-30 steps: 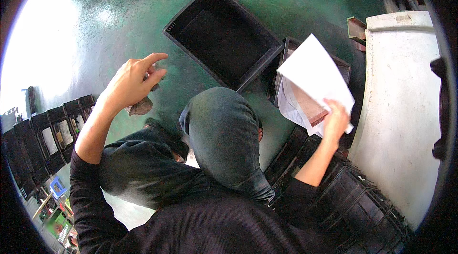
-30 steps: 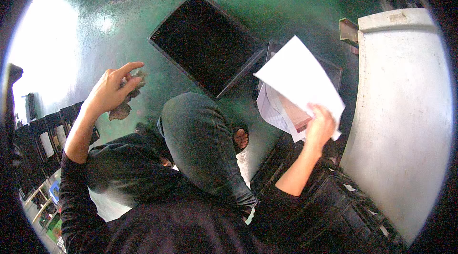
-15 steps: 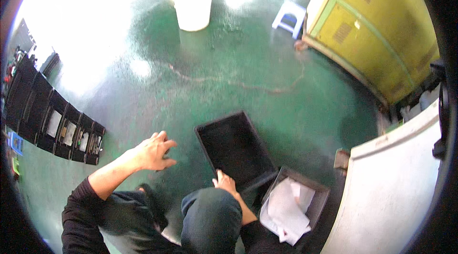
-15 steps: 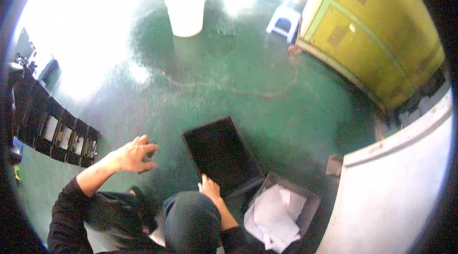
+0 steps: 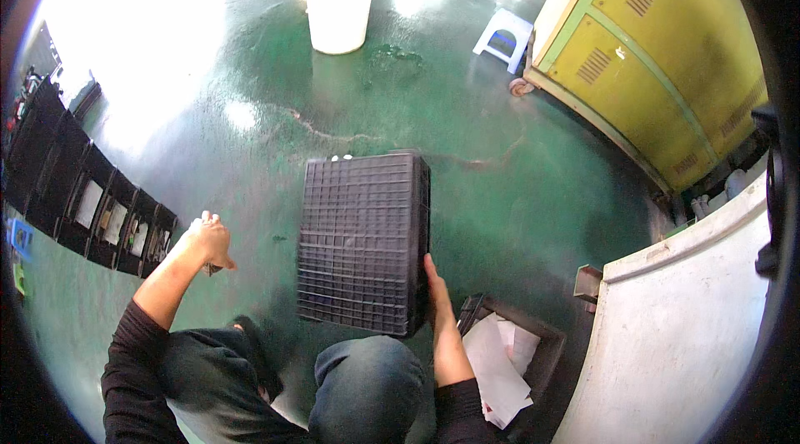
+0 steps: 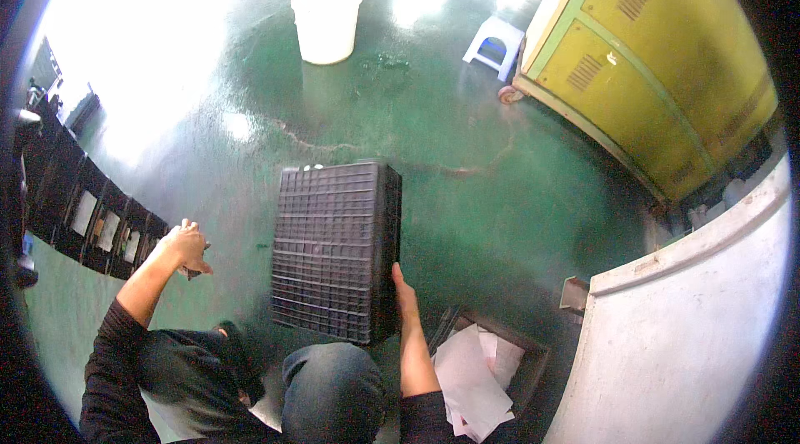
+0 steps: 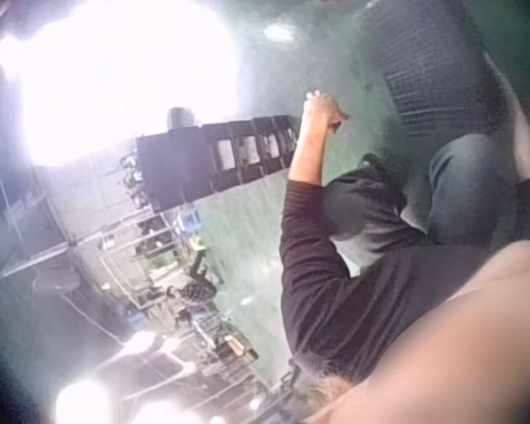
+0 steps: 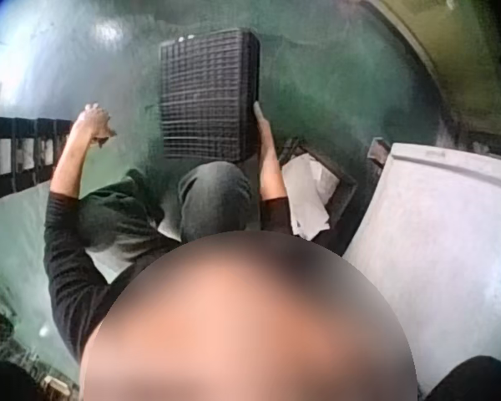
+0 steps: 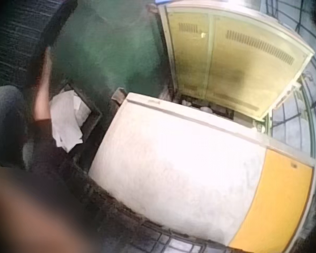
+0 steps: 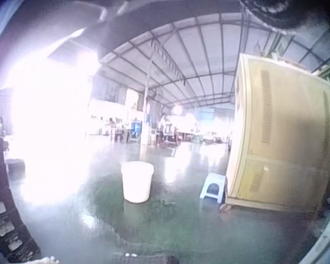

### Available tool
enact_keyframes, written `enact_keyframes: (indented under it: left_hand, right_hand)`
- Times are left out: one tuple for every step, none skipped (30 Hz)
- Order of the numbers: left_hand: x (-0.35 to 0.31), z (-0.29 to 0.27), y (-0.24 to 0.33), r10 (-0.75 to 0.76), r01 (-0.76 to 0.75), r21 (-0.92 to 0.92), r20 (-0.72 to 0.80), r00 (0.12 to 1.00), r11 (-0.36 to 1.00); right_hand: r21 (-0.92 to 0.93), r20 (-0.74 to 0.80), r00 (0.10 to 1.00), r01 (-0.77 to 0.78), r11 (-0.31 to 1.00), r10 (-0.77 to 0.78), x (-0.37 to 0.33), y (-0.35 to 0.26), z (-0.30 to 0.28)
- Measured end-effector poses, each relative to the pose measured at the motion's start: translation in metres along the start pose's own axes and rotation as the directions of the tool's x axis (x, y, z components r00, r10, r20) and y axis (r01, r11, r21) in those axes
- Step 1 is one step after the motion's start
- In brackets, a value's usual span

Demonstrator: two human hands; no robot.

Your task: The person sits on the floor and wipes the interior of black plastic trays with a cloth. They remove white paper liners from the trays, wipe the surfaces, and place the trays aside after cleaning.

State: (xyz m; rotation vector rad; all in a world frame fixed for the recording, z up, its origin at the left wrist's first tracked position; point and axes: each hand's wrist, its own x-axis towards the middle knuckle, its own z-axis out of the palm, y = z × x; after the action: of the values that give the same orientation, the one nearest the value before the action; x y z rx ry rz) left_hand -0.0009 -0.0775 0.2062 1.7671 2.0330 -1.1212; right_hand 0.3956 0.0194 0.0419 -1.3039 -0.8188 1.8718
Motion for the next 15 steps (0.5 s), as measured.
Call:
enact_keyframes:
  left_hand:
    - [-0.003,0.002,-0.002,0.013,-0.017,0.056,0.064,0.998,0.998]
    - [-0.005,0.003,-0.003,-0.002,-0.008,0.137,0.075,0.997,0.99]
    - [-0.006,0.004,-0.004,-0.066,0.067,0.024,-0.019,0.998,0.997]
    - [-0.008,0.005,-0.006,-0.087,0.092,0.046,-0.103,0.991,0.995]
    - [-0.008,0.005,-0.009,-0.118,0.123,0.049,-0.093,0.989,0.991]
    - [-0.01,0.007,-0.013,-0.121,0.13,0.048,-0.161,0.98,0.99]
    - [-0.011,0.008,-0.017,-0.135,0.132,-0.027,-0.144,0.98,0.991]
    - [-0.013,0.009,-0.023,-0.127,0.11,-0.107,-0.168,0.978,0.988]
    - [-0.015,0.012,-0.029,-0.082,0.05,-0.135,-0.247,0.965,0.99]
    - [-0.016,0.012,-0.036,-0.094,0.0,-0.299,-0.299,0.95,0.954]
    - [-0.02,0.013,-0.045,-0.081,-0.124,-0.458,-0.403,0.912,0.88]
    - [-0.023,0.011,-0.052,-0.123,-0.15,-0.673,-0.34,0.932,0.724]
    - [-0.026,0.015,-0.061,-0.186,-0.182,-0.831,-0.321,0.929,0.525]
    - [-0.029,0.016,-0.062,-0.119,-0.195,-0.897,-0.261,0.958,0.398]
    - [-0.029,0.017,-0.062,0.022,-0.217,-0.704,-0.275,0.961,0.677]
  right_hand:
    - [0.117,0.015,1.0,-0.023,0.993,0.021,0.006,0.017,0.008]
    - [0.234,0.028,0.998,-0.066,0.97,0.061,0.007,0.035,0.013]
    - [0.139,0.016,0.994,-0.105,0.985,0.104,0.009,0.05,0.014]
    - [0.045,-0.051,0.977,-0.206,0.978,0.208,0.012,0.063,0.017]
    - [0.024,-0.055,0.971,-0.232,0.973,0.233,0.014,0.075,0.019]
    - [0.07,-0.022,0.973,-0.226,0.972,0.228,0.013,0.084,0.02]
    - [0.097,-0.009,0.968,-0.249,0.964,0.251,0.012,0.092,0.02]
    - [0.149,-0.005,0.957,-0.286,0.946,0.29,0.01,0.097,0.019]
    - [0.123,-0.002,0.962,-0.27,0.955,0.273,0.008,0.101,0.019]
    - [0.133,-0.007,0.96,-0.277,0.952,0.28,0.005,0.103,0.018]
    - [0.141,-0.008,0.96,-0.276,0.951,0.28,0.002,0.104,0.018]
    - [0.146,-0.012,0.962,-0.267,0.953,0.271,0.0,0.102,0.016]
    - [0.153,-0.021,0.967,-0.246,0.957,0.252,-0.003,0.101,0.015]
    - [0.156,-0.021,0.97,-0.237,0.959,0.243,-0.004,0.097,0.014]
    - [0.16,-0.024,0.973,-0.222,0.962,0.229,-0.005,0.091,0.011]
